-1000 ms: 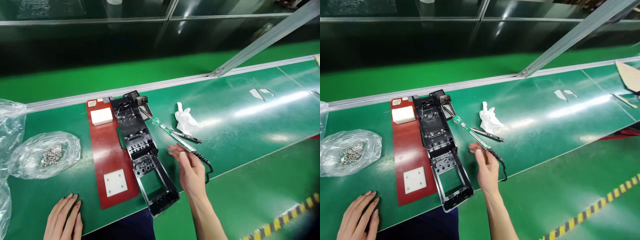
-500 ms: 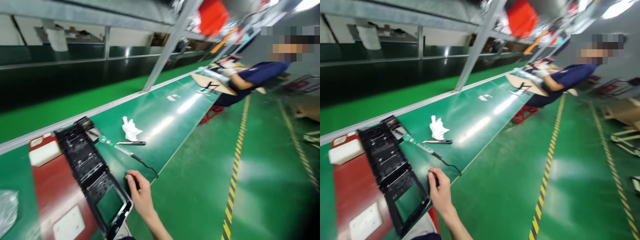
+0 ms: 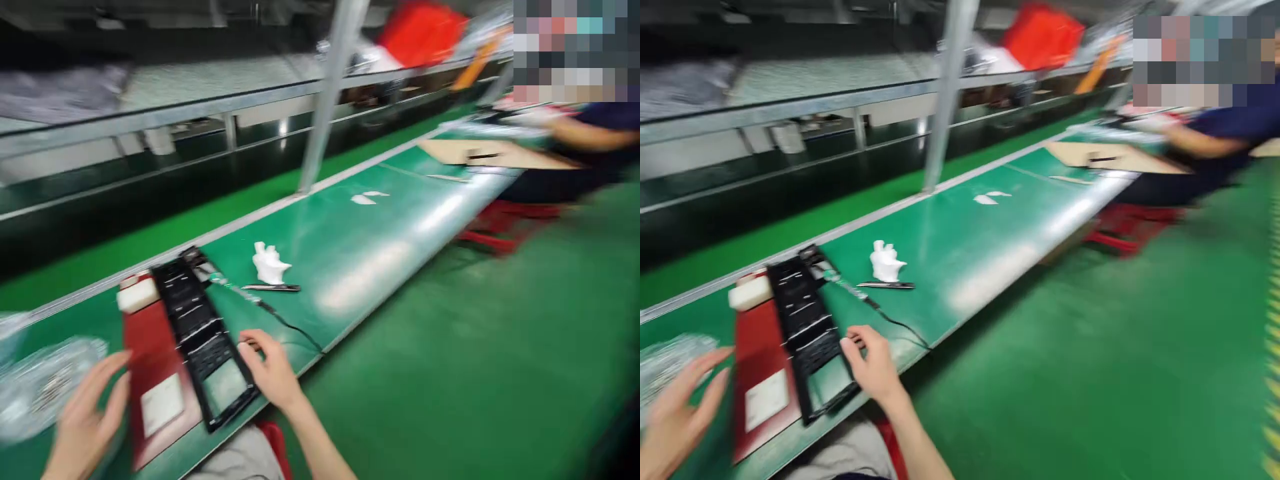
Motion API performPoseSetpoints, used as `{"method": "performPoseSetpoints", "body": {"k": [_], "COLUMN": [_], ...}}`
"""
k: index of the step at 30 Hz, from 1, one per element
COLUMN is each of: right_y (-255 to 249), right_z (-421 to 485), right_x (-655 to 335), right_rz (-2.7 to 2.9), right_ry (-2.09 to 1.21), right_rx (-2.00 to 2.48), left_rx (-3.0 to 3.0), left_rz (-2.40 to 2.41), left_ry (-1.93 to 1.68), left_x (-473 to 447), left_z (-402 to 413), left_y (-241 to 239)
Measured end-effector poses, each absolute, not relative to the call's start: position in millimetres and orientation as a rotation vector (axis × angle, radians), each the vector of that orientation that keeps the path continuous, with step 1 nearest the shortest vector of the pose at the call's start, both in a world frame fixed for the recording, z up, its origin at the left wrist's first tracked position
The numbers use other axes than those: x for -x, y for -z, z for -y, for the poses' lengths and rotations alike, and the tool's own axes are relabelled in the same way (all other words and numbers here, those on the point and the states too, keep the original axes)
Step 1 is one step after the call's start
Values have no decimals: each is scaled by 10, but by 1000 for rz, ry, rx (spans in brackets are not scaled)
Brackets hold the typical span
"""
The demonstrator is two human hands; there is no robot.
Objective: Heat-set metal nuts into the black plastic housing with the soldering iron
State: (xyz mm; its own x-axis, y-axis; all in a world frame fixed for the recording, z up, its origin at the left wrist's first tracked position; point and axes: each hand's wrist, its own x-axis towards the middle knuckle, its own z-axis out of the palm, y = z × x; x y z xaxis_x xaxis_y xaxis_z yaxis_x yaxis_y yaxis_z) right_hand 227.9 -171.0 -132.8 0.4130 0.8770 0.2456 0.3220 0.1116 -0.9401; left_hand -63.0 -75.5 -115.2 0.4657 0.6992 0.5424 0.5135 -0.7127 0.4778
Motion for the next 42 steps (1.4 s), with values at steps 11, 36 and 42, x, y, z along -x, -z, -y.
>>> {"method": "performPoseSetpoints", "body": {"k": [11,36,42], "right_y": [1355,907,977], "right_z": [1164,814,578], "right_x": [-2473,-2059,-1495], "right_rz": [1396,1525,1518], "right_ry": [-832,-437,-329], "right_rx": [1419,1370,1316], "left_rx": [-2353,-2073,-2045], "left_rz": [-1100,-1560,-1619], "left_ry": [-1186,-1113,-1114], "left_x": [-218,744,867], "left_z": [197,714,514], "left_y": [853,1204,1199]}}
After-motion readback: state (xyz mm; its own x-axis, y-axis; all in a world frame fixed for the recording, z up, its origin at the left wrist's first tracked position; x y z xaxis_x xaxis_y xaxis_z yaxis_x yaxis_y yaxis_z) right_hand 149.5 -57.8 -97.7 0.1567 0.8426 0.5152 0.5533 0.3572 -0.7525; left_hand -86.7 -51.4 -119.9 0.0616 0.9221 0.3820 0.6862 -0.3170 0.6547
